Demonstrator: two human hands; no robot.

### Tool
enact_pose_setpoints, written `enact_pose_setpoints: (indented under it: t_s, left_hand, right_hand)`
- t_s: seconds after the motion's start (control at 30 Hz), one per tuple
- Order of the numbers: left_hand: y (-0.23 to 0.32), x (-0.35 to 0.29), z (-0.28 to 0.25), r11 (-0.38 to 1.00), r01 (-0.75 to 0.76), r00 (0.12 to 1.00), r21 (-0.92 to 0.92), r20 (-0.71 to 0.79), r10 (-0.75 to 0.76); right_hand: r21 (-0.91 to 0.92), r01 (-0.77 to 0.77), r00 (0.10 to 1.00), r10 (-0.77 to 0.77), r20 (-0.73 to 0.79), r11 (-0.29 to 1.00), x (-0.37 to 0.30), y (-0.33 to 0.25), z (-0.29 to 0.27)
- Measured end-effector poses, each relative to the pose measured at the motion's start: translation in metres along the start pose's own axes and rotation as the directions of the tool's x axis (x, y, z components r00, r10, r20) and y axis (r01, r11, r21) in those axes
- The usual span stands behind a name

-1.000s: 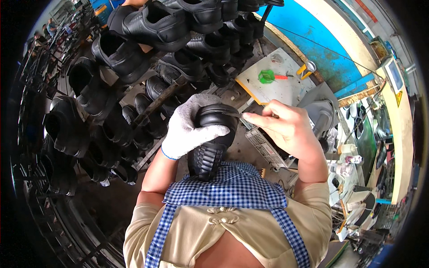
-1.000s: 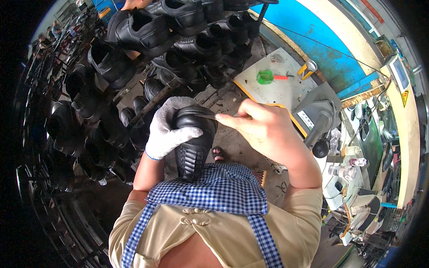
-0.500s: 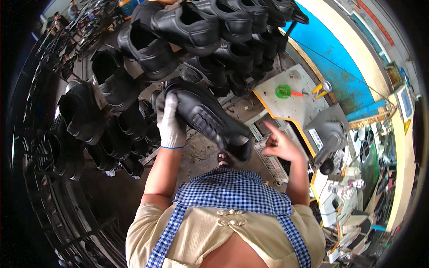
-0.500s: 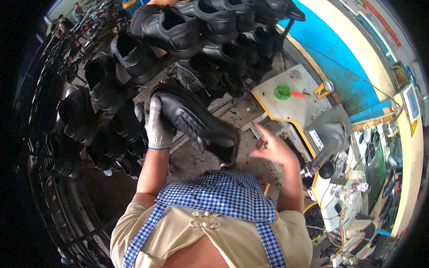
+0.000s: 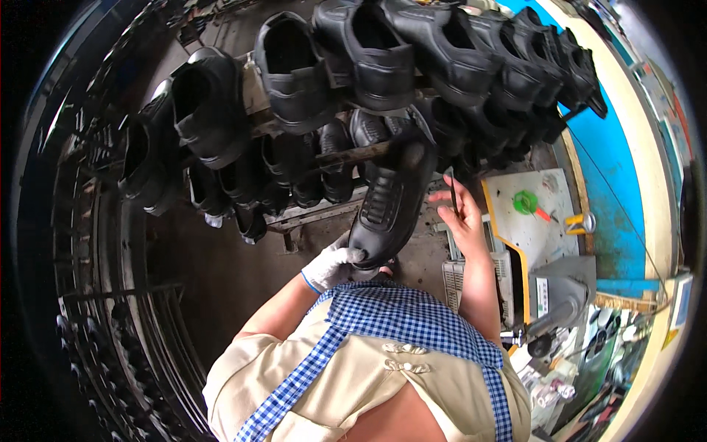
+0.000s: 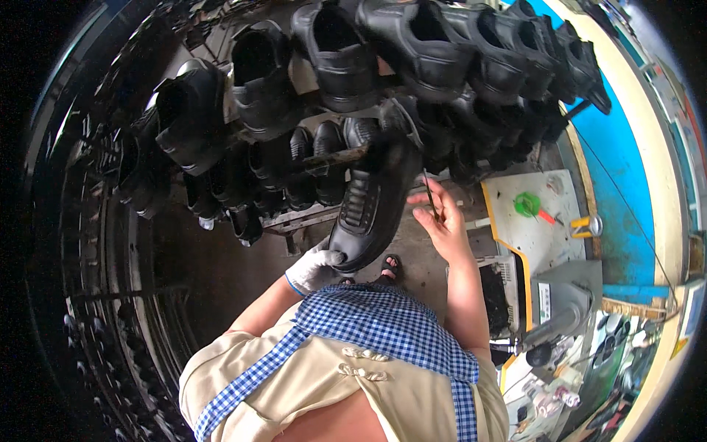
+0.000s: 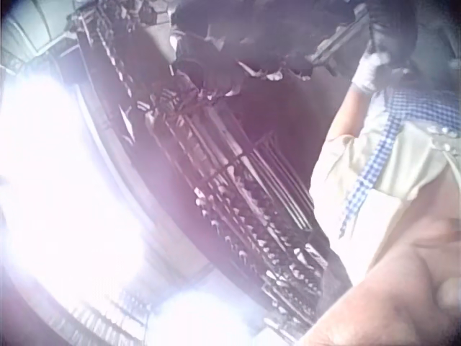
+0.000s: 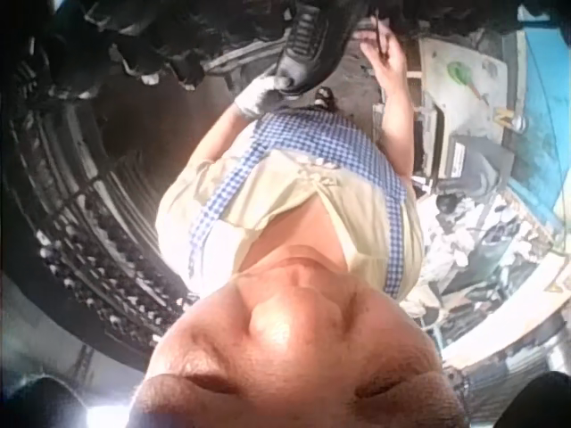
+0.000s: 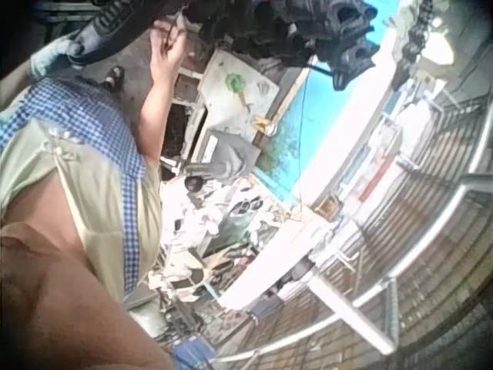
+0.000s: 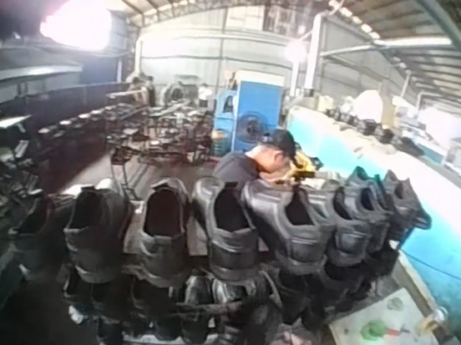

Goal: The person uses a small metal tool to scrape and clean the seams and surfaces of black shoes. They handle the shoes one at a time, picking them from a rack, performing the cleaning action, and placing them back. The task is repetitive and focuses on detailed surface maintenance.

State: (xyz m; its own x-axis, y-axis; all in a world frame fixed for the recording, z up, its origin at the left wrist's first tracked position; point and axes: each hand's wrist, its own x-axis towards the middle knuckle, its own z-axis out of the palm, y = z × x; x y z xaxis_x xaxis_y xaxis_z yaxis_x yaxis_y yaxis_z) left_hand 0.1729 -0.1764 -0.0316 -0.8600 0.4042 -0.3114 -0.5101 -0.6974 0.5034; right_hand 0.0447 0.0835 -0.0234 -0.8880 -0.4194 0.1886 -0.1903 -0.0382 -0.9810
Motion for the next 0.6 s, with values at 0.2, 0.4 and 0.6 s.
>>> enact_pose_setpoints:
  t_s: [0.2, 0.4, 0.6]
  left_hand:
    - [0.000, 0.062, -0.009, 0.948, -0.244, 0.907, 0.203, -0.298, 0.297]
    - [0.032, 0.183, -0.006, 0.894, -0.391, 0.775, 0.218, -0.446, 0.448]
    - [0.019, 0.194, -0.017, 0.931, -0.280, 0.920, 0.236, -0.212, 0.330]
  right_hand:
    - [0.036, -0.104, 0.994, 0.105, -0.026, 0.994, -0.022, 0.031, 0.008]
    - [0.023, -0.249, 0.968, 0.250, -0.034, 0.968, -0.039, 0.034, 0.003]
    - [0.107, -0.352, 0.929, 0.361, -0.084, 0.930, -0.066, 0.042, -0.001]
